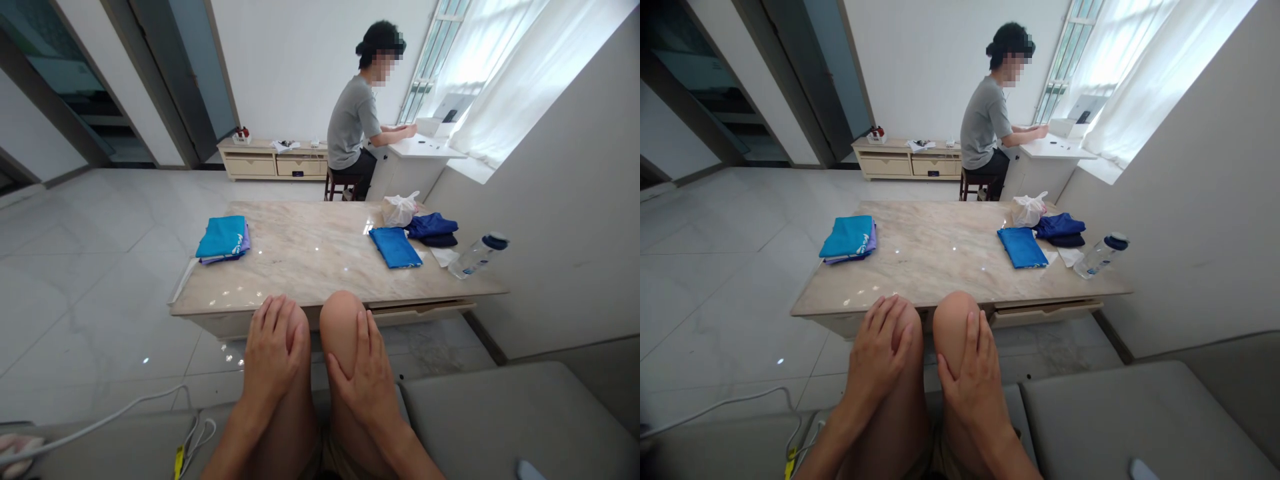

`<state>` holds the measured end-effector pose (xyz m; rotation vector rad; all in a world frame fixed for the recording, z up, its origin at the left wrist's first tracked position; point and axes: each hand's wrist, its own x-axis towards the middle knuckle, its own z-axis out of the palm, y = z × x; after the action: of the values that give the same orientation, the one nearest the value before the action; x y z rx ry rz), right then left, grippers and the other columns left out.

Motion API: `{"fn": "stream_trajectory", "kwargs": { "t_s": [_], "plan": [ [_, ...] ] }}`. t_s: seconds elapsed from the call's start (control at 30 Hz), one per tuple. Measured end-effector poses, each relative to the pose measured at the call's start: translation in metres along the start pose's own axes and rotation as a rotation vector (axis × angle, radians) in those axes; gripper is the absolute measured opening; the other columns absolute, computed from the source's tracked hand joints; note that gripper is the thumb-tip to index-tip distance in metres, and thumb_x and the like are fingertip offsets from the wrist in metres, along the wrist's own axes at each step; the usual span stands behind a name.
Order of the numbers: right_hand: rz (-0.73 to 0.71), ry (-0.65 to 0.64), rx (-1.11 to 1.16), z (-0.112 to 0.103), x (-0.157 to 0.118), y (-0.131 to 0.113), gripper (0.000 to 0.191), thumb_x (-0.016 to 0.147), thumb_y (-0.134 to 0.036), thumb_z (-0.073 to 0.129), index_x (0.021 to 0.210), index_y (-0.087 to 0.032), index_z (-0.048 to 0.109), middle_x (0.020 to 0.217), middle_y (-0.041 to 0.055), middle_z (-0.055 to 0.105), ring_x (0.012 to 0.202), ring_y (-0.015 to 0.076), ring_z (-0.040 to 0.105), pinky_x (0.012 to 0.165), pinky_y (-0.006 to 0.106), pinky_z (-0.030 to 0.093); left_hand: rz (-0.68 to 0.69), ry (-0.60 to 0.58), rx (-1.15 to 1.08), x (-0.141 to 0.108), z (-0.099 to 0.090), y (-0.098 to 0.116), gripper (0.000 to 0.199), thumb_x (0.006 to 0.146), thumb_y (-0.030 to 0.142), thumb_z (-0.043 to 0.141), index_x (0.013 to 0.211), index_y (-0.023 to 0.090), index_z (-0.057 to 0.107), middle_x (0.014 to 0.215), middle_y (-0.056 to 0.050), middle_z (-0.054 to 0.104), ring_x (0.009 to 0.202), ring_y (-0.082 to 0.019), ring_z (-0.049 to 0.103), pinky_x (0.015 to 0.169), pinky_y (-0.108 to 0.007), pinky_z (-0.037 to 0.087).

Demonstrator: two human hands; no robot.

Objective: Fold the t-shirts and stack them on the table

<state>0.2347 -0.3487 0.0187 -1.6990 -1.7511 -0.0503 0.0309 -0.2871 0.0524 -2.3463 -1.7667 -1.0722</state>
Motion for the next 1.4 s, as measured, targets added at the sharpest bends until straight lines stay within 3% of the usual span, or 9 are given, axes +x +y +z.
{"fn": "stream_trajectory", "kwargs": {
  "t_s": [0.4, 0.63, 0.97, 1.4],
  "plan": [
    [0.025, 0.04, 0.077, 0.001, -0.001, 0.02, 0.097, 0.103, -0.049, 0.066, 0.182, -0.022, 0.016, 0.179, 0.0201, 0.039, 0.161, 0.0445, 0.046, 0.121, 0.068, 0.054, 0.061, -0.036, 0.066, 0.004, 0.013, 0.025, 0.048, 0.105, 0.028, 0.058, 0.152, 0.021, 0.065, 0.162, -0.014, 0.064, 0.156, -0.037, 0.053, 0.129, -0.057, 0.045],
    [0.031, 0.056, 0.093, 0.001, 0.0, 0.025, 0.097, 0.104, -0.049, 0.067, 0.181, -0.02, 0.018, 0.178, 0.0212, 0.04, 0.162, 0.0419, 0.045, 0.123, 0.065, 0.052, 0.133, -0.115, 0.124, 0.01, 0.021, 0.043, 0.036, 0.106, 0.025, 0.057, 0.139, 0.02, 0.071, 0.156, -0.014, 0.067, 0.155, -0.038, 0.051, 0.133, -0.059, 0.04],
    [0.005, 0.074, 0.113, 0.002, 0.003, 0.031, 0.096, 0.103, -0.048, 0.068, 0.181, -0.02, 0.019, 0.177, 0.021, 0.042, 0.162, 0.0407, 0.045, 0.124, 0.064, 0.051, 0.137, -0.043, 0.152, 0.007, 0.022, 0.034, 0.04, 0.106, 0.025, 0.059, 0.144, 0.019, 0.069, 0.155, -0.015, 0.068, 0.153, -0.036, 0.055, 0.13, -0.057, 0.044],
    [0.015, 0.082, 0.096, 0.005, 0.004, 0.03, 0.093, 0.106, -0.052, 0.065, 0.18, -0.021, 0.02, 0.175, 0.0211, 0.043, 0.161, 0.0401, 0.045, 0.124, 0.065, 0.05, 0.143, -0.113, 0.133, 0.005, 0.027, 0.043, 0.04, 0.108, 0.029, 0.056, 0.145, 0.02, 0.068, 0.158, -0.014, 0.066, 0.154, -0.038, 0.052, 0.132, -0.06, 0.041]
  ]
}}
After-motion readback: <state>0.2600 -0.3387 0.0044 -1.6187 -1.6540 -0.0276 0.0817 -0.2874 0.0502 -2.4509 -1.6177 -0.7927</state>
